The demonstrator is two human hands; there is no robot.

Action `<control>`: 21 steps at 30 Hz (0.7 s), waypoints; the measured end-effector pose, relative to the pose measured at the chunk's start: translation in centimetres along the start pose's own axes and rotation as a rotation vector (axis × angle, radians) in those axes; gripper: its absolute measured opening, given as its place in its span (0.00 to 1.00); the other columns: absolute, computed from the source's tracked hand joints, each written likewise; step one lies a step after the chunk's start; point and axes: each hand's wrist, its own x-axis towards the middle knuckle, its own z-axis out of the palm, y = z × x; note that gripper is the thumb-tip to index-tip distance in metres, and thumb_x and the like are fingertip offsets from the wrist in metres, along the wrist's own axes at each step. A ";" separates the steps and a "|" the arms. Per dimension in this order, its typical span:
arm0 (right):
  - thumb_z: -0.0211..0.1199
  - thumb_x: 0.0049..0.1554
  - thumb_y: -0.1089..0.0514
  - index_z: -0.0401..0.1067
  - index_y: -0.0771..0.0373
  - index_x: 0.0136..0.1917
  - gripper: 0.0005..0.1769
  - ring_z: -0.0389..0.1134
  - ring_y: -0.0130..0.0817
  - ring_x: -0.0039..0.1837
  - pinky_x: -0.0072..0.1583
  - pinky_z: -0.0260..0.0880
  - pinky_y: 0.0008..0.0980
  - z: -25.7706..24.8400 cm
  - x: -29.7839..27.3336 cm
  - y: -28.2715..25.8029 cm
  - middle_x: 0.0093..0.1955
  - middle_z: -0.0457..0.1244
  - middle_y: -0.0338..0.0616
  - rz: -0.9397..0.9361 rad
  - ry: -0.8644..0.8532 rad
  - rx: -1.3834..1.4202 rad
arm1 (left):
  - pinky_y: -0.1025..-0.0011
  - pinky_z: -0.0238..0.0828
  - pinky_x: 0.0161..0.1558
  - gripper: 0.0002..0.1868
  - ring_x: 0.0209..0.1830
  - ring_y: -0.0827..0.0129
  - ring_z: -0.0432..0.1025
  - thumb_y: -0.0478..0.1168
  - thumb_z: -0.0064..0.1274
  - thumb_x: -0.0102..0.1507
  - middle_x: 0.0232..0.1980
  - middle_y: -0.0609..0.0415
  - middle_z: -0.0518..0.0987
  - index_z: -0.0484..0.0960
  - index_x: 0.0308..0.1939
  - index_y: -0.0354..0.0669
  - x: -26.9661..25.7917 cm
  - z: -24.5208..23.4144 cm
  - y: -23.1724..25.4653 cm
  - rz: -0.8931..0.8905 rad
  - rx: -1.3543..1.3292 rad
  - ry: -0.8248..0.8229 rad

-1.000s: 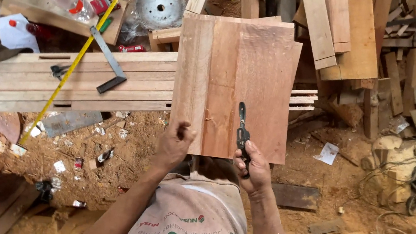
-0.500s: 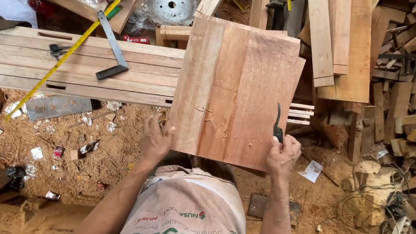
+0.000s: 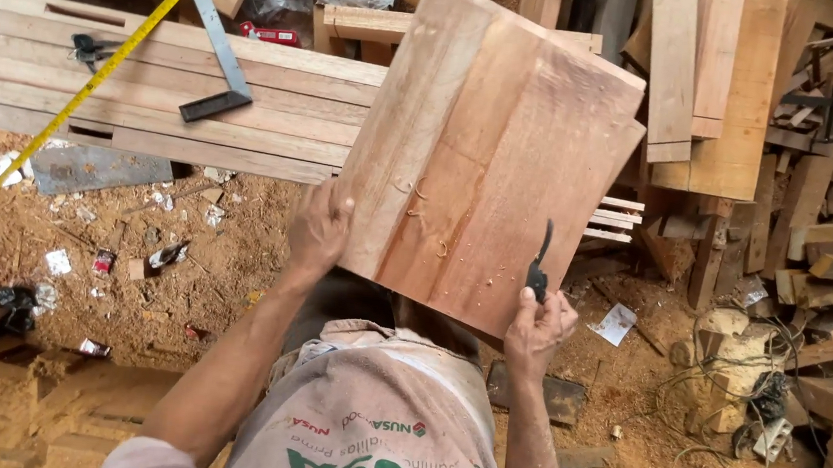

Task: Applying glue to wooden strips and using a small hand tool to plane or scrape a wooden panel on the workshop floor.

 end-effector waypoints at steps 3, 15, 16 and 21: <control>0.62 0.65 0.48 0.74 0.55 0.46 0.10 0.54 0.59 0.73 0.71 0.50 0.54 0.2 -1.8 -1.8 0.62 0.54 0.57 -0.010 -0.120 -0.018 | 0.47 0.68 0.56 0.22 0.52 0.41 0.75 0.50 0.52 0.68 0.47 0.38 0.77 0.77 0.59 0.39 4.0 -1.2 -0.6 0.088 -0.022 0.035; 0.60 0.62 0.51 0.71 0.52 0.65 0.17 0.70 0.40 0.47 0.46 0.72 0.32 6.9 0.4 -5.3 0.45 0.62 0.43 -1.034 -0.239 -0.239 | 0.42 0.73 0.48 0.27 0.46 0.36 0.78 0.64 0.34 0.73 0.40 0.37 0.79 0.78 0.55 0.49 6.4 -4.4 1.6 -0.157 0.101 -0.073; 0.60 0.62 0.51 0.71 0.52 0.65 0.17 0.70 0.40 0.47 0.46 0.72 0.32 6.9 0.1 -7.0 0.45 0.62 0.43 -1.032 -0.242 -0.239 | 0.42 0.73 0.48 0.27 0.46 0.36 0.78 0.64 0.34 0.73 0.40 0.37 0.79 0.78 0.55 0.49 6.5 -4.5 1.4 -0.160 0.102 -0.074; 0.63 0.56 0.56 0.76 0.50 0.62 0.19 0.69 0.43 0.51 0.51 0.72 0.37 7.3 -2.3 -11.7 0.49 0.66 0.43 -1.232 -0.391 -0.192 | 0.41 0.70 0.54 0.28 0.50 0.33 0.76 0.65 0.27 0.74 0.42 0.34 0.80 0.76 0.54 0.54 7.6 -4.3 1.1 -0.200 0.051 -0.186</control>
